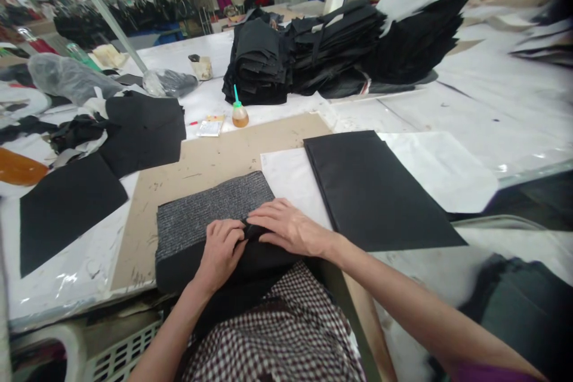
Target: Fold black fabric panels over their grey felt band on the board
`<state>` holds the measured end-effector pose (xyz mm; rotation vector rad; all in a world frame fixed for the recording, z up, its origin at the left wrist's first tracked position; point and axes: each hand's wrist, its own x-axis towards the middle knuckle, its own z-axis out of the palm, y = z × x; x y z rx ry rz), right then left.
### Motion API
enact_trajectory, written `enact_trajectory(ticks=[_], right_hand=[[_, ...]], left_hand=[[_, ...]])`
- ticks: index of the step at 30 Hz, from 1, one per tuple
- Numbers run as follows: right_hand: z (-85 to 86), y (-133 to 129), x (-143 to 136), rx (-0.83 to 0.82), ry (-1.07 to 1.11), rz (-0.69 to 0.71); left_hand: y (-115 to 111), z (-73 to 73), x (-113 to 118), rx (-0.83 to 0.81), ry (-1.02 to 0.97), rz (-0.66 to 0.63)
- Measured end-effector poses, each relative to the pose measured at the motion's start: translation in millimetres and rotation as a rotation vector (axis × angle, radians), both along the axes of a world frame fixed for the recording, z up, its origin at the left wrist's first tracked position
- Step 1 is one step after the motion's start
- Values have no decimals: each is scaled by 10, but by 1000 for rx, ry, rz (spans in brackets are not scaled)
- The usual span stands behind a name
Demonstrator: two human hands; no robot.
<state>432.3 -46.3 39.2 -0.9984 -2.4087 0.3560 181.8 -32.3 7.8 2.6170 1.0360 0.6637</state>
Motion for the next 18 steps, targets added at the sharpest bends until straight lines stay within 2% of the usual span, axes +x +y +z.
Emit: enact_trajectory(ticks=[3, 7, 10, 14, 18], right_hand=[[-105, 129, -138, -28, -117, 21], [-229, 273, 77, -136, -108, -58], [-291, 319, 237, -215, 3, -100], [-399, 335, 297, -249, 138, -135], [-488, 350, 309, -219, 174, -147]], left_hand=[[8, -14, -41, -41, 19, -24], [76, -27, -34, -117, -31, 136], [148, -20, 31, -164, 3, 165], [238, -55, 133, -104, 55, 126], [278, -126, 181, -12, 56, 113]])
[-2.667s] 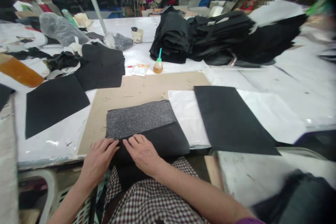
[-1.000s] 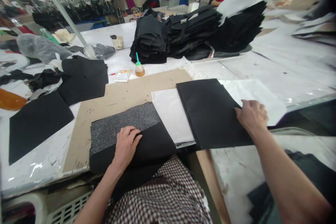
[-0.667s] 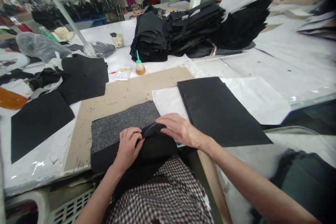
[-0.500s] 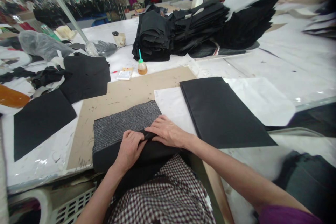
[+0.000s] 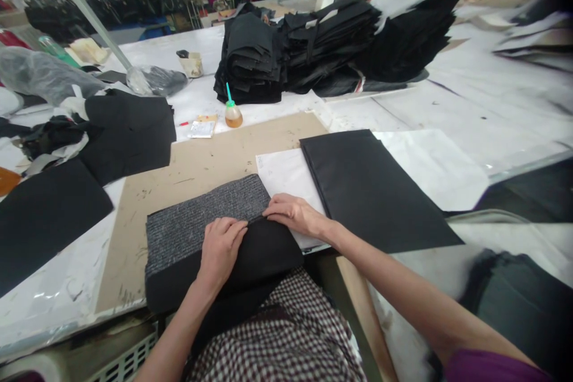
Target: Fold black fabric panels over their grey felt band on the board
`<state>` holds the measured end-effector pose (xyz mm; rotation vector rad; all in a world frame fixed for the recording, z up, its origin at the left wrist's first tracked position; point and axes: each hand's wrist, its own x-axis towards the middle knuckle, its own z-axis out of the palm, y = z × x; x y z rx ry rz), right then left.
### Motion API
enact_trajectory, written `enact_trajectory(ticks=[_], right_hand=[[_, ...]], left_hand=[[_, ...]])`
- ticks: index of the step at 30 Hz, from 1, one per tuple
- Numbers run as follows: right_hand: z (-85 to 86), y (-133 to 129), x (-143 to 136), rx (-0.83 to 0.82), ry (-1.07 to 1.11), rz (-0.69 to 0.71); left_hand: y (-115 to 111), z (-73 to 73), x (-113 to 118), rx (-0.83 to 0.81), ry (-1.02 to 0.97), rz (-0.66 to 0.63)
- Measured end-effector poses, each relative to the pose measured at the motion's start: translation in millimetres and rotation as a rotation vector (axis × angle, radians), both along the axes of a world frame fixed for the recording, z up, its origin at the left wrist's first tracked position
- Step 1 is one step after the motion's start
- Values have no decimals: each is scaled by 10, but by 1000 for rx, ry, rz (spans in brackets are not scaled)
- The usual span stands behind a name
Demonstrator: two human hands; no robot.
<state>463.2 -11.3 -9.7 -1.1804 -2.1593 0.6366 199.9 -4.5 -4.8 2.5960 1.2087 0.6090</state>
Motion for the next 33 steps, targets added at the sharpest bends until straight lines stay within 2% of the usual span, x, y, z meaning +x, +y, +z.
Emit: enact_trajectory(ticks=[7, 17, 23, 25, 28, 31, 33], right_hand=[[18, 46, 72, 62, -87, 57], [172, 19, 11, 257, -499, 162], [79, 19, 152, 293, -456, 176], [84, -3, 215, 286, -452, 154], [219, -98, 211, 262, -520, 72], [405, -269, -15, 223, -586, -174], [443, -397, -270, 196, -546, -313]], left_hand=[[9, -3, -5, 89, 55, -73], [-23, 88, -6, 176, 265, -164], [-40, 91, 8, 204, 283, -178], [-46, 92, 5, 213, 290, -182], [-51, 98, -3, 230, 296, -188], [-52, 101, -6, 239, 302, -200], [-48, 92, -2, 243, 306, -205]])
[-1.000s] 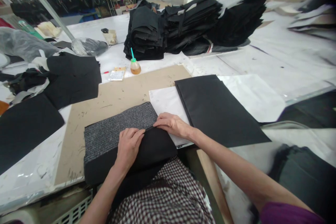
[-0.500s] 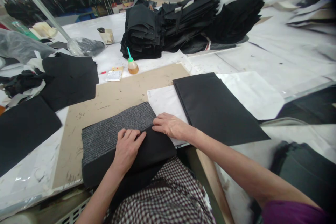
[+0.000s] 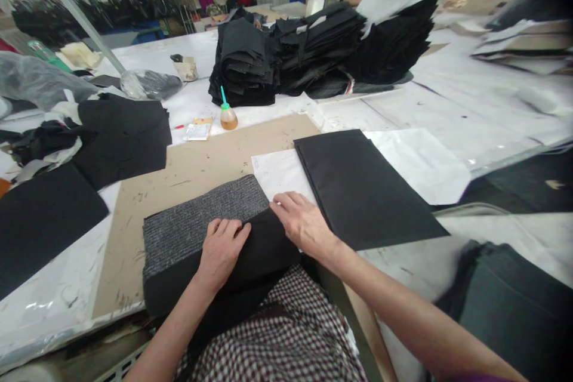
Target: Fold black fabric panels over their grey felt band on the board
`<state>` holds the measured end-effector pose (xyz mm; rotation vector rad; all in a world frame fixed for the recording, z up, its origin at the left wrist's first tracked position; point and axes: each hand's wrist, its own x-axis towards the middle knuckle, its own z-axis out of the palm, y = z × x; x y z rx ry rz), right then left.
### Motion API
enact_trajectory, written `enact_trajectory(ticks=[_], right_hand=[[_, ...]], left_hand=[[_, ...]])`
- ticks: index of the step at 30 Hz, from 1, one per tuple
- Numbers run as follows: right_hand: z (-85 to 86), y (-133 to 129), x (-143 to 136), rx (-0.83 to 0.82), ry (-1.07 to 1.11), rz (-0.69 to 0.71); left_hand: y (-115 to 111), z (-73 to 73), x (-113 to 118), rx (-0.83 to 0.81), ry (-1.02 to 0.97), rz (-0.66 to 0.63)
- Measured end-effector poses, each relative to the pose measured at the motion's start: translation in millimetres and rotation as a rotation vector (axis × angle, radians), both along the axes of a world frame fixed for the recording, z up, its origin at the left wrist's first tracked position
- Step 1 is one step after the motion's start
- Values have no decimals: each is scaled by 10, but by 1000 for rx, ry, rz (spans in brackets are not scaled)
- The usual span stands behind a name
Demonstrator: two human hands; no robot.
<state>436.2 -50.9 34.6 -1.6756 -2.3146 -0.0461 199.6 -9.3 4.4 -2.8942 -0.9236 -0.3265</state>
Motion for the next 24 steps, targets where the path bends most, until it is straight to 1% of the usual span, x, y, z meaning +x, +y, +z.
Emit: enact_trajectory(ticks=[2, 4, 6, 8, 10, 13, 16, 21, 24], right_hand=[[-72, -107, -262, 1, 67, -21], [-213, -177, -452, -5, 97, 0], [-342, -211, -535, -7, 98, -1], [-398, -218, -535, -8, 86, 9], [-375, -213, -502, -9, 62, 42], [-278, -202, -480, -19, 12, 76], [-212, -194, -500, -32, -32, 90], [-177, -175, -545, -34, -82, 92], [-160, -156, -657, 0, -74, 63]], left_hand=[[11, -21, -4, -5, -8, 0], [30, -49, -37, -21, -39, 6], [53, -75, -119, -54, -84, 10], [70, -89, -249, -96, -122, 5], [74, -88, -407, -131, -146, 2], [57, -67, -625, -151, -148, 22], [28, -50, -760, -137, -112, 21], [-2, -25, -816, -74, -29, -5], [-23, 9, -795, -61, 10, 3]])
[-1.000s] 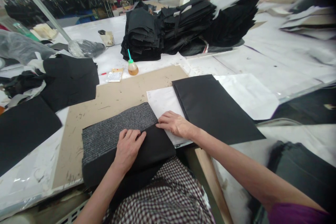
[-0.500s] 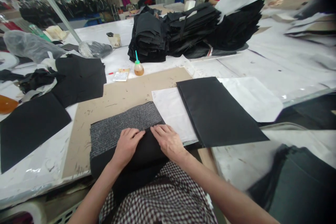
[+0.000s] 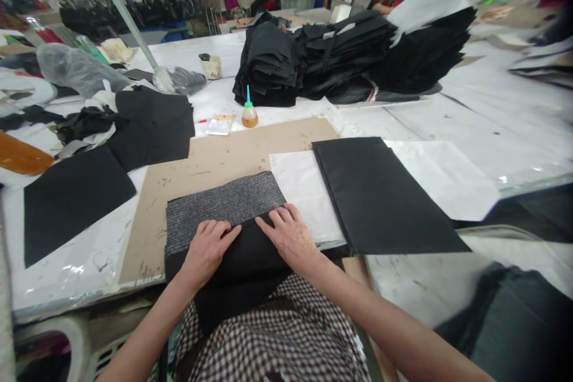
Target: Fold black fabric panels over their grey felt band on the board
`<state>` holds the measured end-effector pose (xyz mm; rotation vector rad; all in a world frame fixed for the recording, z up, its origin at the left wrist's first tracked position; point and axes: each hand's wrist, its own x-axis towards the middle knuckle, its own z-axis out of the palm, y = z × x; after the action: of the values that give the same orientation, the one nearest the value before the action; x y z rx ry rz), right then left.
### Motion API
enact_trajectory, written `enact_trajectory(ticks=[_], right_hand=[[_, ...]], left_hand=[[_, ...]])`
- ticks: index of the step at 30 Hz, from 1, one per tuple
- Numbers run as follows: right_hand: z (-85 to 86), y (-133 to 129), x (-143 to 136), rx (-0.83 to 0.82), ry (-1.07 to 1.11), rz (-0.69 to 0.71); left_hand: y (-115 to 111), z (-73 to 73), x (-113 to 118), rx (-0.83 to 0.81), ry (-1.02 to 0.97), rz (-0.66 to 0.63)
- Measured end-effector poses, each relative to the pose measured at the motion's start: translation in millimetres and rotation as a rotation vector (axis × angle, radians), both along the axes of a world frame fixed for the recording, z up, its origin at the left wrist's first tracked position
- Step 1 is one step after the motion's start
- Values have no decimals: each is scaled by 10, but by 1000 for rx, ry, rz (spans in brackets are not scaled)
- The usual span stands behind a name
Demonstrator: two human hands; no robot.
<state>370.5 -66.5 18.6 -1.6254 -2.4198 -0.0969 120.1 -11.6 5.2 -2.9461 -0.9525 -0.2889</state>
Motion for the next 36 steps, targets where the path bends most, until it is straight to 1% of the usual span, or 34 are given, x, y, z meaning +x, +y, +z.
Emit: enact_trajectory(ticks=[3, 5, 7, 9, 11, 14, 17, 20, 23, 25, 27, 30, 32, 34, 36], right_hand=[[-28, 11, -218, 35, 50, 48], [-85, 8, -366, 15, 86, 92], [-153, 2, -463, -19, 110, 99], [-201, -1, -494, -42, 123, 89], [-207, 4, -485, -54, 126, 97], [-153, 25, -468, -70, 109, 123], [-92, 51, -481, -85, 62, 137], [-51, 74, -495, -94, 21, 135], [-6, 100, -525, -92, 14, 133], [27, 116, -595, -68, 29, 128], [42, 125, -722, -33, 57, 144], [-1, 119, -969, -20, 98, 221], [-63, 108, -1103, -33, 108, 252], [-119, 98, -1173, -43, 112, 251], [-142, 96, -1186, -58, 114, 250]], left_hand=[[-21, 27, 24, 5, 15, 5], [-23, 29, 15, -3, 10, 16], [-16, 19, -42, -24, -10, 34], [-7, 2, -165, -58, -48, 49], [-3, -15, -347, -90, -99, 64], [-14, -39, -646, -120, -154, 82], [-29, -46, -839, -115, -149, 80], [-31, -1, -881, -98, -73, 55], [-31, 100, -847, -71, 18, 17], [-37, 167, -821, -43, 53, -5], [-47, 200, -806, -15, 74, -20], [-53, 170, -823, -6, 75, -10], [-47, 120, -873, -39, 37, 33], [-36, 79, -961, -92, -30, 92], [-29, 62, -1079, -150, -94, 130]])
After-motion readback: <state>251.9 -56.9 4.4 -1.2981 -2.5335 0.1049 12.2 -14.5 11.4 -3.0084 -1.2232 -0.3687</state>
